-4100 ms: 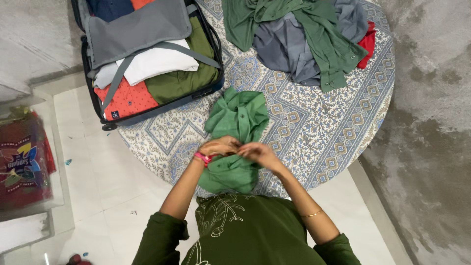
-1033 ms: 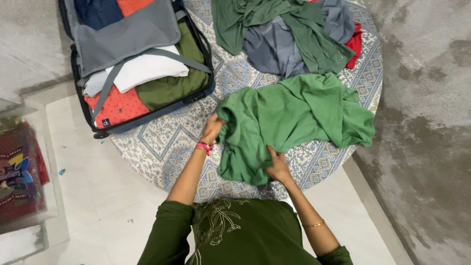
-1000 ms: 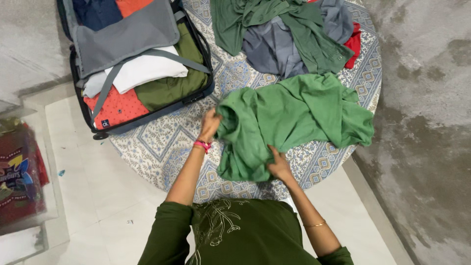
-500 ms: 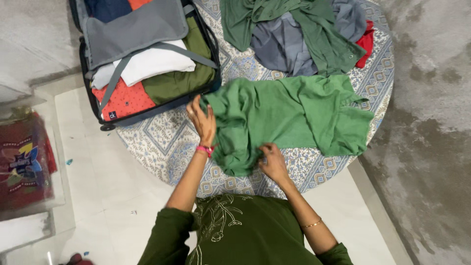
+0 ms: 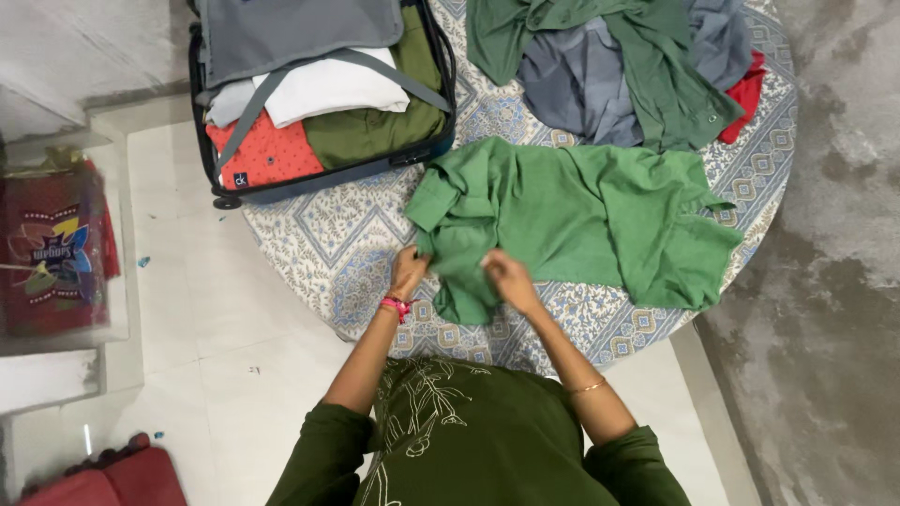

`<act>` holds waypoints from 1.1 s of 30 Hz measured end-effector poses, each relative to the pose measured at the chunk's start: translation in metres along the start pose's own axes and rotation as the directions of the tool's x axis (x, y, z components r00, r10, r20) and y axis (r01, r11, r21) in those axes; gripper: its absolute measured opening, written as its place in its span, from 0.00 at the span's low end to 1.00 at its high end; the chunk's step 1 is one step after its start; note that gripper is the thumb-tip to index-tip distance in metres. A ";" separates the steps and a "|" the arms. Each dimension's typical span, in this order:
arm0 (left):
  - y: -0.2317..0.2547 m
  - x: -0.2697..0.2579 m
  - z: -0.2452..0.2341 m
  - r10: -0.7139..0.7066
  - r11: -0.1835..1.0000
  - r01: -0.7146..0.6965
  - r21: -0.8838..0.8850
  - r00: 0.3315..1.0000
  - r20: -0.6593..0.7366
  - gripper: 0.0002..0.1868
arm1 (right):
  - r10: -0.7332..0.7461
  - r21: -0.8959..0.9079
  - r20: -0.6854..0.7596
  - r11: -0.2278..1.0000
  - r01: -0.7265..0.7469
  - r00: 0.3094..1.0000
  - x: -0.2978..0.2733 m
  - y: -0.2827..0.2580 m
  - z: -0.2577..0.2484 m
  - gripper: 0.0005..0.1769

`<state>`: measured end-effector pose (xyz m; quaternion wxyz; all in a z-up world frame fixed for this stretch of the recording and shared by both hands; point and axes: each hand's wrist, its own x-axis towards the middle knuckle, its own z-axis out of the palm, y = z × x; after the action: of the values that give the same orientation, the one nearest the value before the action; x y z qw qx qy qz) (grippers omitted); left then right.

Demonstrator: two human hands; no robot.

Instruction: The person folds an orange shirt, a dark blue shirt, and a green shirt by hand, placing each one into an open suitcase on a bed.

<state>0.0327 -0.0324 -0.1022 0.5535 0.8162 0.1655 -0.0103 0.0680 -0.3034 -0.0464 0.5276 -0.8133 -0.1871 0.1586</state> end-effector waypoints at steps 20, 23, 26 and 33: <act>0.099 -0.028 0.025 -0.137 0.945 0.212 -0.250 0.949 0.285 0.14 | -0.102 0.849 -0.074 0.516 0.116 0.992 -0.085 -0.027 -0.165 0.21; 0.025 0.007 0.020 0.081 0.984 -0.057 0.169 0.988 -0.134 0.21 | 0.204 0.509 -0.096 0.851 -0.128 0.974 -0.091 -0.043 -0.181 0.29; 0.002 0.031 0.021 -0.069 0.994 0.074 0.082 0.996 -0.061 0.32 | 0.140 -0.327 -0.243 0.920 -0.217 0.960 -0.081 -0.064 -0.160 0.23; 0.036 0.075 0.028 -0.082 0.986 0.062 0.156 0.989 0.122 0.25 | -0.272 -0.692 0.181 0.648 0.319 0.945 -0.073 -0.054 -0.064 0.39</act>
<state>0.1182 -0.0500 -0.0956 0.4984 0.8472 0.1576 -0.0954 0.0254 -0.3686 0.0322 0.1841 -0.9065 -0.3798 0.0102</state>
